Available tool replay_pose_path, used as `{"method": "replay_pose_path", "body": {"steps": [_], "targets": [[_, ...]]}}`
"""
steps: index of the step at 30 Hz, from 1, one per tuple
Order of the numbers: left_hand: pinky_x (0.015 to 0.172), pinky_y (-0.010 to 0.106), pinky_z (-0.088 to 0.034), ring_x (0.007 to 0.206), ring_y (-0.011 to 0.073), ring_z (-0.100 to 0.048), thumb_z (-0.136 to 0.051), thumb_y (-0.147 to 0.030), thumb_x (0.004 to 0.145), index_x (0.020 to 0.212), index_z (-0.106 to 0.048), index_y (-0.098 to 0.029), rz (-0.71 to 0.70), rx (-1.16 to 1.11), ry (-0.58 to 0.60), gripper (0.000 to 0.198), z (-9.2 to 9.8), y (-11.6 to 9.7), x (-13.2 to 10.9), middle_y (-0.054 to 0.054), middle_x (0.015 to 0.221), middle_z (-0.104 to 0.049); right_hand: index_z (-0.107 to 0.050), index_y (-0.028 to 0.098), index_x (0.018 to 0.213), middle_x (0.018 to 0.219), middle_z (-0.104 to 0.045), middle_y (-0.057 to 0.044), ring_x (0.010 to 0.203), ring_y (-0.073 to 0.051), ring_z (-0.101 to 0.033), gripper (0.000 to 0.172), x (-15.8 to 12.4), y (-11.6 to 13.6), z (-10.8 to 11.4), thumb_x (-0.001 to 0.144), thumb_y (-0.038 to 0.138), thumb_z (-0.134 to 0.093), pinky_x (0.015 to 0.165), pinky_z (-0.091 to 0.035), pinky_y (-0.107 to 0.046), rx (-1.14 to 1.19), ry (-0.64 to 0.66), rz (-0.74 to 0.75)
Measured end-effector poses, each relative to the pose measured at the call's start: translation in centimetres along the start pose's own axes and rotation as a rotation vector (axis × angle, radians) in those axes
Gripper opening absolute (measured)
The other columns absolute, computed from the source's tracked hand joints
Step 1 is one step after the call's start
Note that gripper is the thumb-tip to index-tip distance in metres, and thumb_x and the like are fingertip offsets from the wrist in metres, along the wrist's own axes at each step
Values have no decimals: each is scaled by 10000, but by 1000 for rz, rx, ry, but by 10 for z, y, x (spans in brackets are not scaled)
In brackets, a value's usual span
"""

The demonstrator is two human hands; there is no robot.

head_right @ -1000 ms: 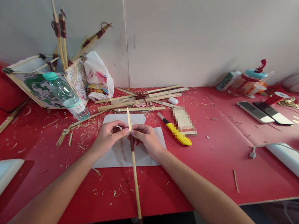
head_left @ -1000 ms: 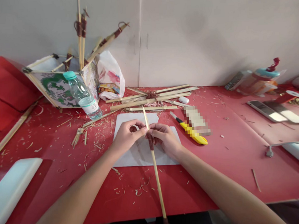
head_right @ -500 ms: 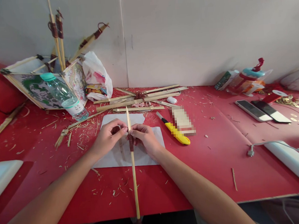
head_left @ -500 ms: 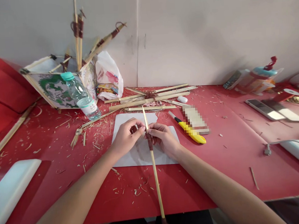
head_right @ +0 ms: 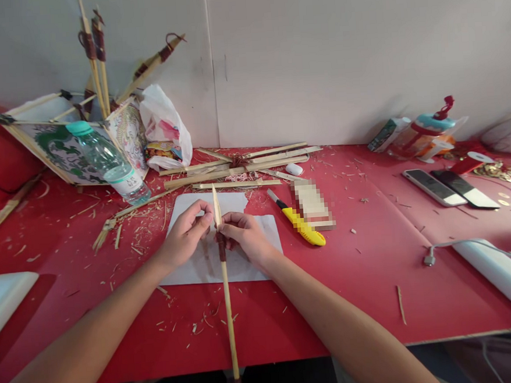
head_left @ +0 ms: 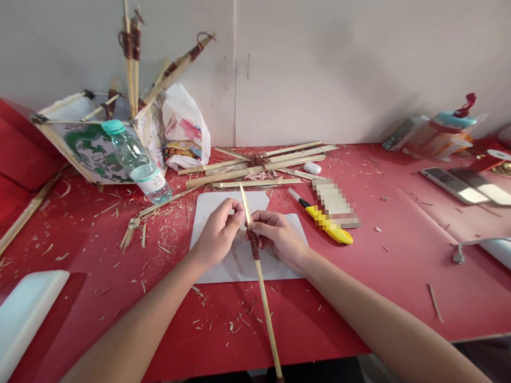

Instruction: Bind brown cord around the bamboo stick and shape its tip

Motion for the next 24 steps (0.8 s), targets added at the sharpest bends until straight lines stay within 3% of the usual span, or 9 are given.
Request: {"method": "replay_pose_path", "body": {"steps": [10,24], "targets": [[537,279,-256,555,135,-324,-495,-518,1023,932,-482,-250,-8,-90,40,283,-4,-1,-4,-54,632,-357,-662,220,737,639,-639,9,502,-111,-474,122,2,-1,1,789,313,-720,508,-360,-268,-94,-19,8],[551,295,-251,575,137,-313,-500,-493,1029,934,-486,-250,-16,-175,61,261,-12,-5,-9,-49,666,-334,-620,245,706,643,-620,5,511,-126,-493,141,1,0,0,800,298,-711,505,-381,-275,-160,-23,47]]}}
Point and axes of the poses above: each hand's wrist, its own x-axis towards the middle knuckle, its own z-axis out of the back of the hand, y = z × x, the point moved 2 cm from there along x, towards the middle knuckle
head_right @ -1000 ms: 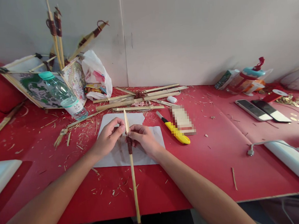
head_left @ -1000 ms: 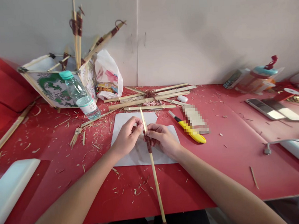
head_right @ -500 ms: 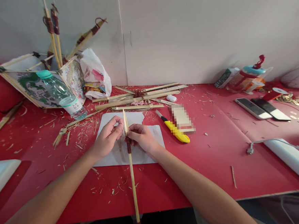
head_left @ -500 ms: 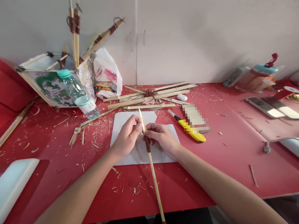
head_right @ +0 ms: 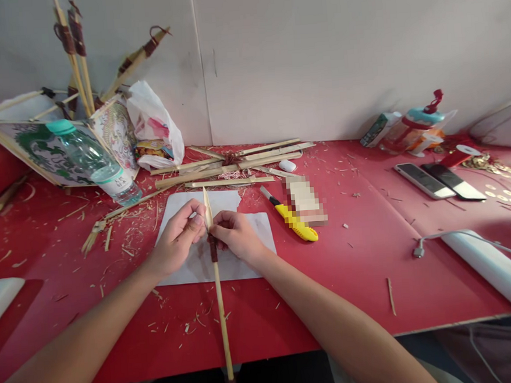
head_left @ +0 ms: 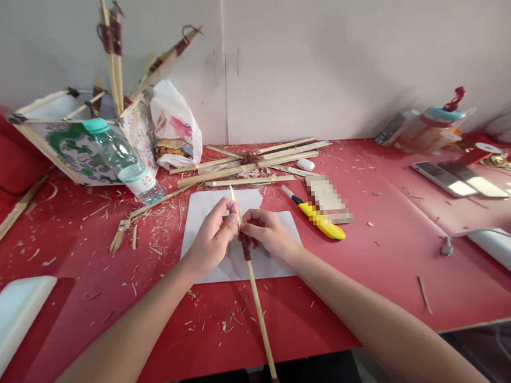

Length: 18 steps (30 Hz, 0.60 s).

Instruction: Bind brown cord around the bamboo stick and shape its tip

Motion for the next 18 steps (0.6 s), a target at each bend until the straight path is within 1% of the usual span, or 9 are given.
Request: {"method": "replay_pose_path", "body": {"steps": [4,8,10,12,14,16,18], "targets": [[560,291,-265,583,134,-323,-493,-486,1036,951,-483,-246,-8,-23,-2,255,-3,-3,-1,-49,671,-350,-599,242,705,655,-630,0,505,-125,-502,165,0,-2,0,814,296,-711,505,-387,-279,-11,4,15],[537,287,-241,578,124,-303,-514,-488,1027,929,-492,-235,11,-39,27,273,-7,-2,-4,-45,696,-339,-592,242,719,623,-600,18,489,-118,-499,171,2,-4,1,817,321,-708,486,-386,-266,-43,8,25],[526,285,-227,571,121,-289,-517,-484,1028,937,-491,-236,10,-46,39,266,-6,-1,-3,-49,694,-326,-588,238,724,632,-608,20,491,-116,-506,176,2,-4,2,822,329,-702,486,-393,-266,-69,1,31],[531,278,-242,577,119,-299,-517,-469,1032,946,-492,-236,-12,-23,42,250,-3,-1,-2,-52,691,-330,-585,232,728,655,-627,14,502,-115,-519,174,2,-3,1,831,323,-691,497,-405,-268,-86,0,36],[564,266,-296,612,116,-362,-528,-443,1032,937,-511,-227,-40,63,47,237,-1,-3,0,-41,723,-386,-582,229,732,645,-612,22,500,-110,-511,172,1,-2,0,836,315,-688,495,-399,-265,-82,-2,36],[623,261,-363,690,122,-459,-553,-412,1023,933,-553,-217,-69,164,52,215,-1,-7,1,-16,798,-480,-583,227,740,622,-574,40,494,-103,-495,170,-1,-1,-1,833,311,-698,490,-388,-258,-44,-1,28],[653,262,-392,742,131,-509,-573,-392,1013,941,-601,-215,-107,226,15,193,-1,-10,1,3,867,-540,-600,219,751,618,-568,44,498,-97,-492,168,-3,2,-2,824,318,-714,500,-392,-252,13,-2,23]]}}
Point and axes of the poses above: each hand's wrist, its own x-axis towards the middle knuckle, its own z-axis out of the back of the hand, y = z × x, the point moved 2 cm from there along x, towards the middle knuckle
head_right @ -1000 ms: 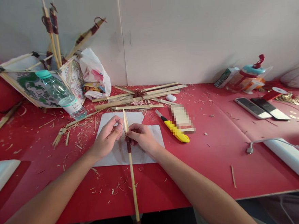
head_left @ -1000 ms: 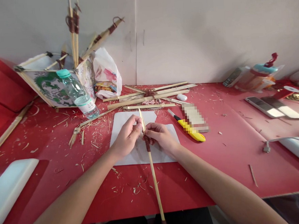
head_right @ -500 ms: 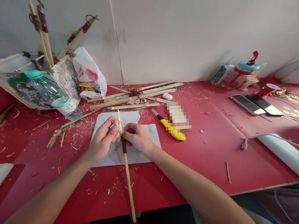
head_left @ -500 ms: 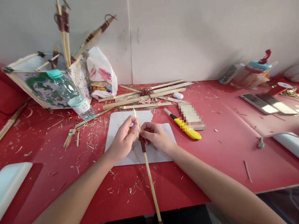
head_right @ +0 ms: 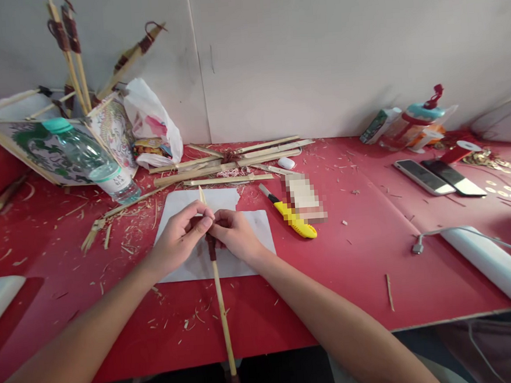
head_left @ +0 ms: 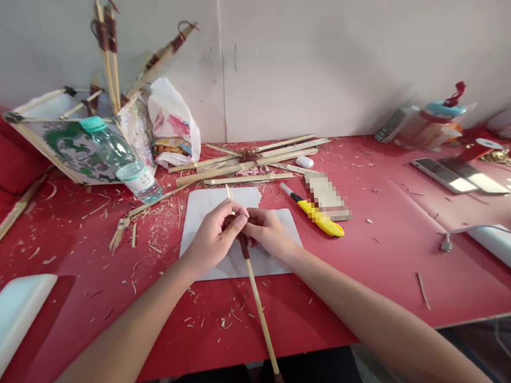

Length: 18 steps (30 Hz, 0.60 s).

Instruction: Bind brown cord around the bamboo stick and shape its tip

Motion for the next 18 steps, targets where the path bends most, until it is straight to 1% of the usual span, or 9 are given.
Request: {"method": "replay_pose_path", "body": {"steps": [2,4,6,7,8,10,12,15,18], "targets": [[606,262,-371,674,117,-482,-581,-391,1005,993,-635,-227,-7,13,-82,173,2,-1,0,-3,864,-547,-623,207,764,638,-610,29,505,-95,-504,171,-1,3,1,812,331,-730,511,-400,-250,63,-8,-10],[543,265,-322,577,95,-404,-583,-400,1000,1057,-630,-241,26,-11,-204,175,6,2,0,-17,847,-538,-635,198,777,656,-655,7,502,-100,-523,184,0,5,2,791,346,-744,499,-390,-249,123,-24,-30],[518,266,-299,545,85,-373,-591,-400,989,1075,-609,-239,76,-39,-300,183,10,8,0,-19,861,-544,-636,195,801,664,-678,-7,510,-107,-548,204,1,6,4,762,351,-761,487,-377,-243,170,-40,-50],[519,263,-302,550,84,-380,-599,-395,981,1061,-602,-233,99,-47,-320,180,11,12,1,-14,879,-552,-638,194,825,668,-684,-9,521,-111,-562,216,1,6,4,751,349,-769,489,-378,-239,184,-48,-56],[522,260,-307,557,82,-391,-608,-385,970,1045,-601,-225,123,-53,-312,177,11,15,2,-10,897,-561,-640,194,857,673,-690,-8,532,-113,-571,232,1,6,5,743,343,-777,495,-383,-235,192,-55,-55],[528,256,-313,571,82,-410,-626,-370,950,1029,-613,-210,186,-62,-244,179,8,22,5,-1,920,-582,-628,204,926,676,-691,6,540,-111,-568,277,1,4,5,740,330,-791,509,-397,-227,209,-71,-42],[531,256,-312,578,87,-418,-629,-385,945,1010,-633,-194,240,-77,-170,202,4,25,6,4,893,-599,-582,231,954,645,-668,41,512,-103,-538,318,0,4,4,746,326,-803,503,-397,-222,235,-88,-10],[531,257,-308,573,97,-412,-621,-445,951,963,-658,-181,269,-109,-105,267,-1,23,6,-9,775,-576,-508,254,910,589,-608,84,482,-99,-516,359,-2,5,3,755,343,-819,492,-386,-220,252,-99,31],[528,259,-305,565,102,-411,-639,-485,934,926,-670,-179,272,-140,-83,308,-2,19,4,-21,711,-542,-491,247,865,598,-595,76,523,-108,-548,376,-2,7,1,756,366,-830,531,-411,-231,217,-89,36]]}}
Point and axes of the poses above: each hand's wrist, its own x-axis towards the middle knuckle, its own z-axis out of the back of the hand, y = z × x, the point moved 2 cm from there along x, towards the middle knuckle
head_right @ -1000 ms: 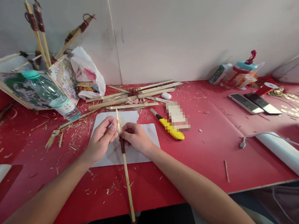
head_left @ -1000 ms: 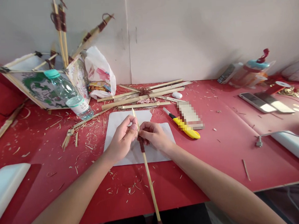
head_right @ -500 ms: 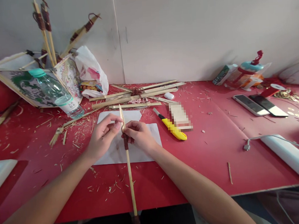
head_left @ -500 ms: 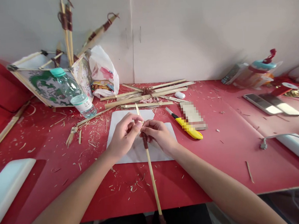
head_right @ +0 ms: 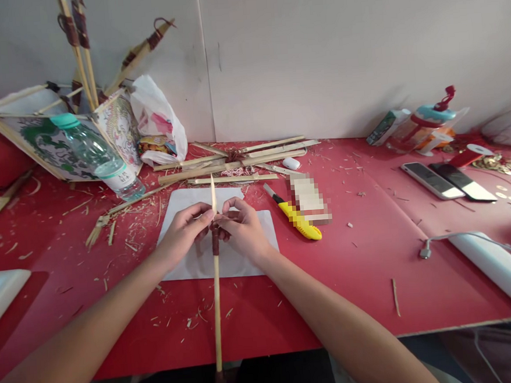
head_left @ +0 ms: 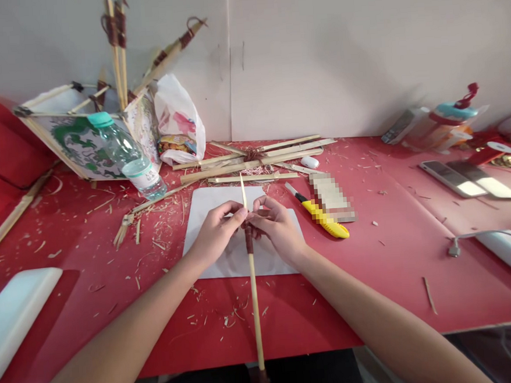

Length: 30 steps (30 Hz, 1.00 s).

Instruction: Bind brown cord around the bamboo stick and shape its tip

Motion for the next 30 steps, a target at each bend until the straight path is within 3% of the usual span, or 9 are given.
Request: {"method": "replay_pose_path", "body": {"steps": [5,10,17,20,24,27,30], "targets": [[523,256,-296,563,103,-411,-655,-442,911,846,-650,-179,29,-5,-13,271,1,1,0,-26,675,-515,-508,252,870,637,-579,66,554,-123,-550,269,0,-2,0,819,374,-742,570,-437,-267,-104,24,19],[496,247,-278,526,99,-384,-644,-387,890,755,-578,-195,65,-35,-80,244,2,6,4,-55,599,-425,-563,246,936,818,-586,17,655,-135,-565,67,-6,2,3,888,269,-603,603,-464,-278,-466,-16,279],[500,240,-320,536,100,-426,-633,-361,875,739,-568,-191,66,-45,-111,227,4,4,4,-42,628,-487,-609,236,1068,821,-599,4,647,-138,-532,241,-14,3,0,891,359,-717,658,-469,-299,-827,93,558],[506,236,-328,554,105,-445,-633,-343,868,721,-562,-188,43,-20,-132,225,5,4,3,-32,635,-510,-628,234,1066,813,-609,-2,633,-140,-529,215,-16,1,-4,904,348,-709,644,-463,-301,-883,90,552],[496,232,-319,539,104,-448,-640,-337,868,745,-572,-190,52,-20,-118,203,4,9,3,-34,621,-510,-647,241,959,801,-640,-18,627,-150,-552,48,-16,0,-6,923,243,-615,624,-465,-302,-873,72,514],[478,235,-299,505,100,-424,-644,-351,874,746,-574,-192,48,-11,-116,215,4,10,3,-47,581,-476,-640,242,903,812,-665,-28,637,-156,-566,129,-16,0,-5,918,168,-536,617,-459,-303,-867,62,519],[488,235,-318,517,102,-444,-652,-354,869,743,-578,-188,47,-13,-121,222,3,8,3,-38,597,-503,-635,241,927,808,-654,-25,631,-155,-556,49,-17,1,-4,934,237,-587,621,-453,-305,-866,65,529]]}}
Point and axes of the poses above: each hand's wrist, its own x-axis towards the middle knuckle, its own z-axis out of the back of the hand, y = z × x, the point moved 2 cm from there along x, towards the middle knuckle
